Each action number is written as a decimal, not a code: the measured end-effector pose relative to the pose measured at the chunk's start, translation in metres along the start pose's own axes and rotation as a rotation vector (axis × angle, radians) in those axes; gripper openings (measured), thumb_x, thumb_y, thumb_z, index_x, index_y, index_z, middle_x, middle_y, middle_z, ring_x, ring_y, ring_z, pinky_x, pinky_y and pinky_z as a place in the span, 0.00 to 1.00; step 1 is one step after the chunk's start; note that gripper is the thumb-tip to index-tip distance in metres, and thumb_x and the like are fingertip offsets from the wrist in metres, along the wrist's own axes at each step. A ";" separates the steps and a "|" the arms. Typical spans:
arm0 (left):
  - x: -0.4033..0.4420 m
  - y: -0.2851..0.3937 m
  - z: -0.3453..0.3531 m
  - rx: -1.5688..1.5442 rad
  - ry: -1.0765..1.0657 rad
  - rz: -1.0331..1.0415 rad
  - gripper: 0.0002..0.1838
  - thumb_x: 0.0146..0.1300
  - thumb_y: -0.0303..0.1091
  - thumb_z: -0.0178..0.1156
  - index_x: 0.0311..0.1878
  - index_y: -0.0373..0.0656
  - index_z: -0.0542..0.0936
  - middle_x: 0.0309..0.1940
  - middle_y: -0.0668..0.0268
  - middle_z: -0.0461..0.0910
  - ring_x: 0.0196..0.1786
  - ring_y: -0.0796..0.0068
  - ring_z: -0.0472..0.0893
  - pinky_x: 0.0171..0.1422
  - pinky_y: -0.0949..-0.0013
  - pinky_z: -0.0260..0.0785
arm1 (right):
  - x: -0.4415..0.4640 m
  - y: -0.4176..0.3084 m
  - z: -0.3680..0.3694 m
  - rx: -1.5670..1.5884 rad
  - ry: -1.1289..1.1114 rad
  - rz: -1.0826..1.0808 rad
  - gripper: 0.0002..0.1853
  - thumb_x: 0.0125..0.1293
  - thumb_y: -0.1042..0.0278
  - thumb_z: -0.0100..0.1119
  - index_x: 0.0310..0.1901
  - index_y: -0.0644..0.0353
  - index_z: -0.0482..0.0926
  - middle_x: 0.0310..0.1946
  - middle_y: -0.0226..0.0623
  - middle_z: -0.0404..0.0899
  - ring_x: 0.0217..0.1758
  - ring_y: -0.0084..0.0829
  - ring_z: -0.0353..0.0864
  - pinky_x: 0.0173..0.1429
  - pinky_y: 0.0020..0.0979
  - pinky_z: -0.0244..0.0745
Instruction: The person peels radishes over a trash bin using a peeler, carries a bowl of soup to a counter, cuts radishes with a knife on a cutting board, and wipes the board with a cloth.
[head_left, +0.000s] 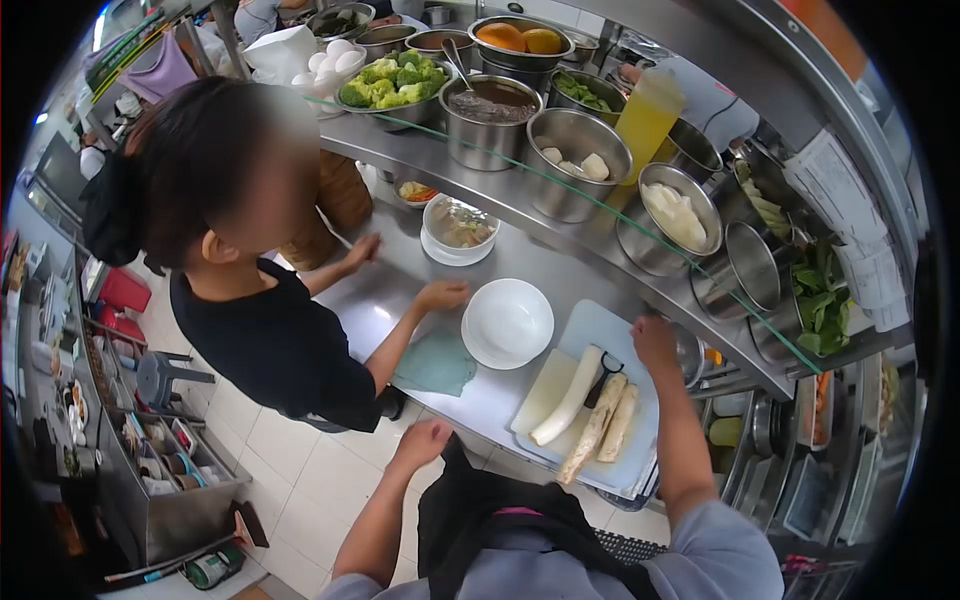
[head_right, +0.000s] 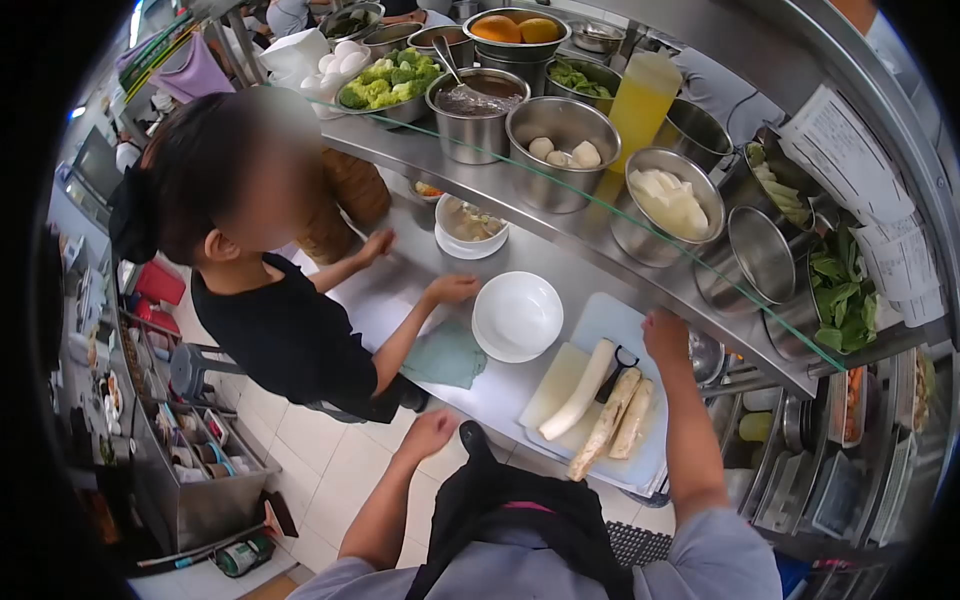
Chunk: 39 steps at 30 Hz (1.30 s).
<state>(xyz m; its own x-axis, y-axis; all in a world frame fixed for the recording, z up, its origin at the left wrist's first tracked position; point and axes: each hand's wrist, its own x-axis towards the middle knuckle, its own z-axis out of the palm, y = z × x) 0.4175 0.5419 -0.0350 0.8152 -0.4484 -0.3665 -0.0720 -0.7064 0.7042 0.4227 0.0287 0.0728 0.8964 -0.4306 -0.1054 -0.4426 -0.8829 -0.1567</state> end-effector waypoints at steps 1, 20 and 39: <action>0.025 0.024 -0.013 -0.131 0.100 0.066 0.12 0.70 0.39 0.57 0.37 0.39 0.80 0.31 0.53 0.83 0.36 0.52 0.82 0.43 0.57 0.74 | 0.020 -0.001 0.011 -0.006 0.001 -0.048 0.10 0.61 0.66 0.65 0.43 0.56 0.84 0.43 0.50 0.85 0.50 0.51 0.84 0.54 0.48 0.77; 0.355 0.044 -0.129 -1.061 0.548 -0.029 0.28 0.77 0.43 0.53 0.75 0.42 0.70 0.70 0.54 0.75 0.71 0.66 0.74 0.73 0.68 0.64 | 0.278 -0.226 0.167 1.622 -0.591 -0.080 0.31 0.75 0.43 0.53 0.74 0.48 0.64 0.69 0.32 0.71 0.66 0.35 0.75 0.70 0.43 0.73; 0.289 0.054 -0.145 -1.294 0.487 -0.063 0.26 0.74 0.37 0.55 0.75 0.48 0.72 0.56 0.64 0.83 0.43 0.77 0.82 0.40 0.68 0.78 | 0.278 -0.223 0.171 1.608 -0.850 -0.078 0.33 0.75 0.43 0.52 0.76 0.47 0.64 0.72 0.37 0.67 0.72 0.40 0.69 0.65 0.55 0.77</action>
<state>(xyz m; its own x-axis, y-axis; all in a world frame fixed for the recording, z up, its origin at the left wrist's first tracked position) 0.7322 0.4538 -0.0148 0.9329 -0.0114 -0.3599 0.3330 0.4079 0.8501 0.7667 0.1381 -0.0891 0.8862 0.2541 -0.3873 -0.4573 0.3466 -0.8190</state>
